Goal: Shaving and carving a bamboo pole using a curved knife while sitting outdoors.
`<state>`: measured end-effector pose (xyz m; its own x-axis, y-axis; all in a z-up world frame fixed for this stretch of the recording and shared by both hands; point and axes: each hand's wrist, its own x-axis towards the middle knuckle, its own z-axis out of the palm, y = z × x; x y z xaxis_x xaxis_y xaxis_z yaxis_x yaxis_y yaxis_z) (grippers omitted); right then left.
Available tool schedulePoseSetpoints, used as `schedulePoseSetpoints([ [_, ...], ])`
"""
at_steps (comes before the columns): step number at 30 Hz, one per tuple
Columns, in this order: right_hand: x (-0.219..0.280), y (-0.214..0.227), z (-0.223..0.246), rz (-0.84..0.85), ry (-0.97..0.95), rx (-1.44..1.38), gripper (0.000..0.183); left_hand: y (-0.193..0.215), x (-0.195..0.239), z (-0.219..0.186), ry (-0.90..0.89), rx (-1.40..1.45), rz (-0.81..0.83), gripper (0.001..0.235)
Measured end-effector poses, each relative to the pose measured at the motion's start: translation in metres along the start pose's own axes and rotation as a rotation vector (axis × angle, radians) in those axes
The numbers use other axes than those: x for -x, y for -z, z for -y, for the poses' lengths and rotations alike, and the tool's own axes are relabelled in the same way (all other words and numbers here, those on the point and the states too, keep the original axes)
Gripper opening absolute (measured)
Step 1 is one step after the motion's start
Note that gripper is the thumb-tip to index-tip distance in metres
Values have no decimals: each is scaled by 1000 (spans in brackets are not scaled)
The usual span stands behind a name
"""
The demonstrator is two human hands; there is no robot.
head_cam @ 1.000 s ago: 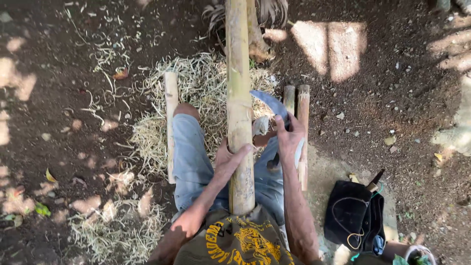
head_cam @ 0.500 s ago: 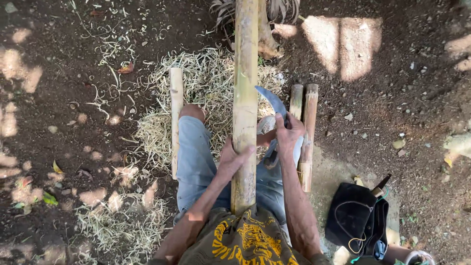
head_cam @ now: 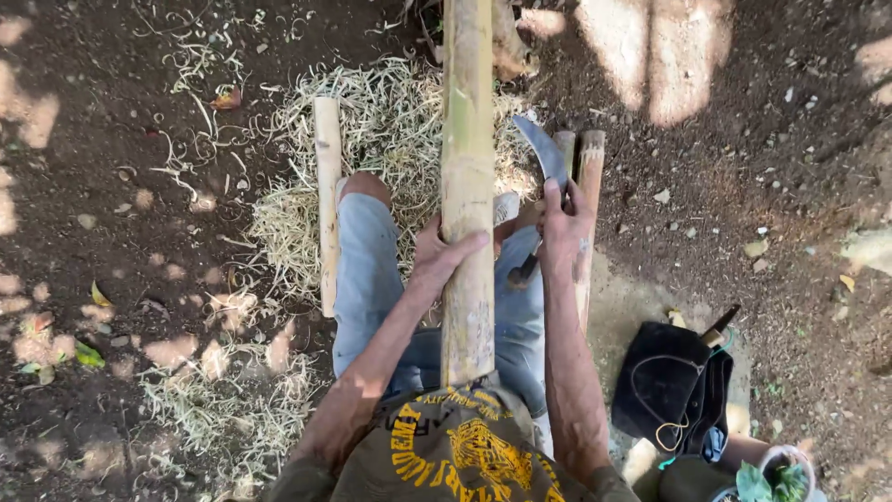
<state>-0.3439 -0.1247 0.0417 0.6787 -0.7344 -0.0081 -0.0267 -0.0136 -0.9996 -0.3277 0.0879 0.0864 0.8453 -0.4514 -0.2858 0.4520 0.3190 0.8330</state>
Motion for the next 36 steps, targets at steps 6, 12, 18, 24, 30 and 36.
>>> schedulePoseSetpoints([
  [6, 1, 9, -8, -49, -12, -79, 34, 8, 1, 24, -55, -63, -31, 53],
  [12, 2, 11, -10, -104, -28, -10, 41, 9, -8, 23, -19, -146, -93, 56],
  [18, -14, -2, -25, -62, -44, -33, 40, 12, -14, 30, -106, -191, -81, 66],
  [24, -48, -32, -45, -1, 115, 129, 40, 11, -18, 12, -130, -351, -214, 81],
  [30, -97, -69, -47, 64, 181, 255, 43, 28, -110, -47, -797, -946, -360, 47],
  [36, -133, -121, -19, 139, 358, 455, 44, 10, -230, -91, -892, -1402, -202, 34],
])
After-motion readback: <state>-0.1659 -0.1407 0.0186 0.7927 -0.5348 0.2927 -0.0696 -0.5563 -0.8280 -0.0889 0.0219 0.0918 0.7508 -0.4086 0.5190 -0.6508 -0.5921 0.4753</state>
